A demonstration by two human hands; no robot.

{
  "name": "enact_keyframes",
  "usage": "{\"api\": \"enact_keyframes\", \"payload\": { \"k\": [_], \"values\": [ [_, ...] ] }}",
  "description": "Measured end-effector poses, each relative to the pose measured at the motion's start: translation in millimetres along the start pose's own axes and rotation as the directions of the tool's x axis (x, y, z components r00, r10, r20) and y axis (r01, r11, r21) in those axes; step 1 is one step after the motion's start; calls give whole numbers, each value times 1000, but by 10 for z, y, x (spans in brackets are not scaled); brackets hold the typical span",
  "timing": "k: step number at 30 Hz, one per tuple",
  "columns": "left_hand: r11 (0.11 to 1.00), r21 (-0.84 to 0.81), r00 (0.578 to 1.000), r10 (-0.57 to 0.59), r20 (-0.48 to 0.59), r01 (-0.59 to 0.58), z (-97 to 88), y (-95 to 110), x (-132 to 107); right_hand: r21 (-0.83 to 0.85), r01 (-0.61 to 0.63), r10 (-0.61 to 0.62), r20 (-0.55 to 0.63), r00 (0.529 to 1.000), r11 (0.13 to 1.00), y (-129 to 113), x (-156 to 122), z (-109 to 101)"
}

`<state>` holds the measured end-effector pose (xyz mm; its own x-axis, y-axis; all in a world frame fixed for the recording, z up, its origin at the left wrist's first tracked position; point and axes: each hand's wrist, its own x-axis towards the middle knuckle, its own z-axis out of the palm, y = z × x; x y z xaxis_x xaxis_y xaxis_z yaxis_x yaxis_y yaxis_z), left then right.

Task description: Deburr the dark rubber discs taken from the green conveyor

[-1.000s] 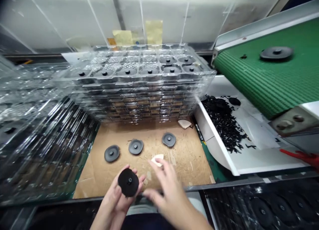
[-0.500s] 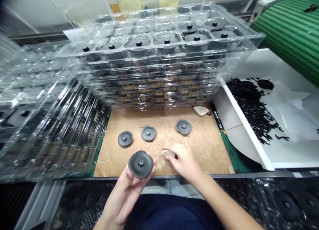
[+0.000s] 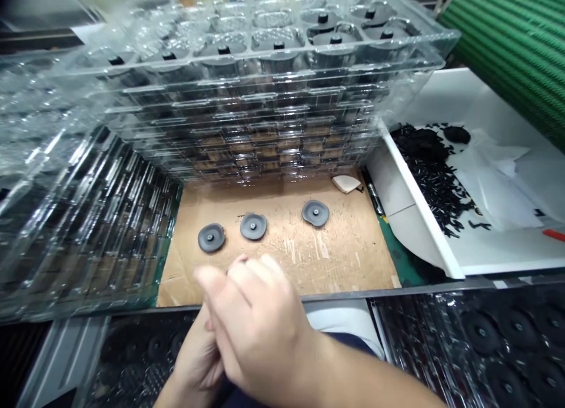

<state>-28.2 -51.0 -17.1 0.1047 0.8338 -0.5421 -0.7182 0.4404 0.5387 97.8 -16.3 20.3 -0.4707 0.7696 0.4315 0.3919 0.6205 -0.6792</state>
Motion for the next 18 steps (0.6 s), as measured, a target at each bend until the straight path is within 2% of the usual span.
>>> {"api": "enact_keyframes", "payload": {
  "k": [4,6,9,11,13,15,17,18],
  "values": [
    [1000,-5,1000,3,18,-3,-23,-10,-2,105,-59,44,144,989,993,-37,-76,-32],
    [999,27,999,-23,38,22,-28,-42,5,44,-74,71,83,994,996,-41,-52,-33],
    [997,69,999,-16,39,13,6,-30,-21,-27,-25,24,-16,1000,999,-44,-25,-63],
    [997,73,1000,-8,29,6,50,26,-65,26,3,-5,72,997,1000,-47,-78,-147],
    [996,70,999,-46,16,45,103,77,-108,58,-40,28,205,978,998,-50,-172,-271],
    [993,56,994,-103,23,101,153,84,-129,-30,-106,110,227,968,994,-61,-241,-382],
    [989,45,989,-143,44,141,175,42,-132,-181,-118,146,153,977,976,-81,-229,-437],
    [988,40,988,-148,39,147,168,11,-131,-232,-82,110,113,987,969,-87,-189,-441]
  ]
}}
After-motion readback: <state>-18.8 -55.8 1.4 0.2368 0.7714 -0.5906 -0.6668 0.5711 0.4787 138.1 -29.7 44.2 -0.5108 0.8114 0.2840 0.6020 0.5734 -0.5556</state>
